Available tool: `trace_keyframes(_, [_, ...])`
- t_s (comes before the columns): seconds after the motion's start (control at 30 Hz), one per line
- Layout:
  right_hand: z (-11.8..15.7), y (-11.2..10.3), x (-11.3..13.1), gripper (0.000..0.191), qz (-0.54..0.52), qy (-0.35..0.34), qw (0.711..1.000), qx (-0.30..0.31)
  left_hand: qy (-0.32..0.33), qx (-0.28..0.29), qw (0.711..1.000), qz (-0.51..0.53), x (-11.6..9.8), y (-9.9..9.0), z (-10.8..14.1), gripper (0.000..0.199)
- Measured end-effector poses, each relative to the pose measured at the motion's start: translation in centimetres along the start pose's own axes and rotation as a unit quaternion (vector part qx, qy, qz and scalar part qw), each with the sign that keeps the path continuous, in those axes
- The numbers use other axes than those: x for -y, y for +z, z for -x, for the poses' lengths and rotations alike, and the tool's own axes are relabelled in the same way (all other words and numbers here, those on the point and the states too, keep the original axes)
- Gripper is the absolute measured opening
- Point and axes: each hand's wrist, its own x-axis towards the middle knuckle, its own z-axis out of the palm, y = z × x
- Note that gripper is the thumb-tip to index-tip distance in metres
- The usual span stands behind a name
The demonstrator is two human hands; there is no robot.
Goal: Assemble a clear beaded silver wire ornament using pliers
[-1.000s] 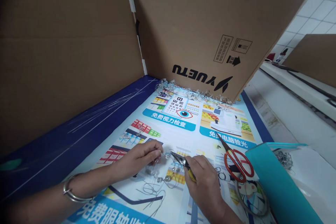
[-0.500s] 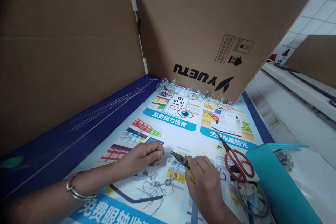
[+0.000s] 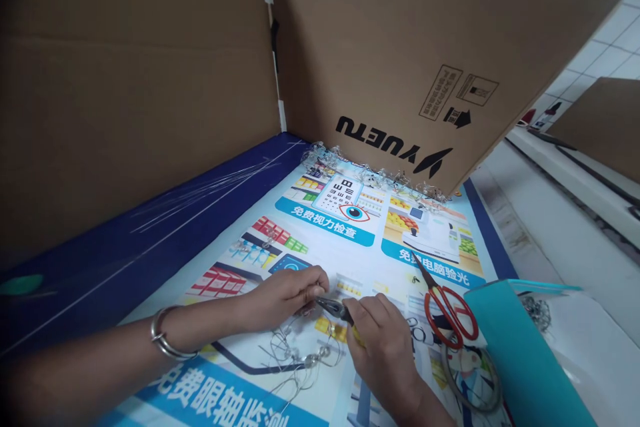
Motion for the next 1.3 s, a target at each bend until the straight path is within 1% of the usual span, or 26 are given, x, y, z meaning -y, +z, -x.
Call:
trace_keyframes(0.1, [0.0,0.0,0.1,0.029,0.011,-0.015,1.000,0.006,-0.003,0.008,1.000,-0.010,-0.2,0.0,0.0,0.015])
trace_keyframes(0.27, [-0.1,0.0,0.1,0.028,0.020,-0.029,0.999,0.009,0.001,0.002,0.999,-0.032,-0.1,0.0,-0.1,0.014])
trace_keyframes(0.53, [-0.2,-0.3,0.5,0.030,0.011,-0.044,0.999,0.015,0.007,0.011,0.998,-0.055,-0.1,-0.3,0.0,0.016])
trace_keyframes(0.73, [-0.2,-0.2,0.4,0.030,-0.027,-0.027,0.999,0.015,0.005,0.009,0.998,-0.057,-0.1,-0.2,0.0,0.017])
trace_keyframes(0.83, [-0.1,-0.2,0.2,0.032,-0.037,-0.012,0.999,0.015,0.007,0.023,0.999,-0.042,-0.3,-0.5,0.1,0.016])
trace_keyframes(0.97, [0.1,0.0,0.0,0.031,-0.042,-0.003,0.999,0.010,0.028,0.070,0.997,0.026,-0.5,-1.5,0.5,0.015])
trace_keyframes(1.03, [0.2,0.0,0.0,0.031,-0.041,-0.007,0.999,0.002,0.039,0.079,0.995,0.050,-0.5,-2.0,0.9,0.018])
trace_keyframes(1.1, [0.2,0.0,0.1,0.031,-0.039,-0.009,0.999,0.000,0.032,0.045,0.998,0.023,-0.4,-2.4,1.3,0.024])
trace_keyframes(1.17, [0.2,0.0,0.0,0.031,-0.038,-0.003,0.999,0.008,0.007,-0.003,0.999,-0.049,-0.4,-2.7,1.9,0.022])
trace_keyframes(1.2, [0.2,0.0,0.0,0.031,-0.038,0.001,0.999,0.011,-0.006,-0.015,0.996,-0.086,-0.4,-2.7,2.2,0.019])
trace_keyframes(1.3, [0.2,0.0,-0.2,0.029,-0.040,0.014,0.999,0.022,-0.014,-0.013,0.990,-0.143,-0.6,-2.3,3.0,0.014])
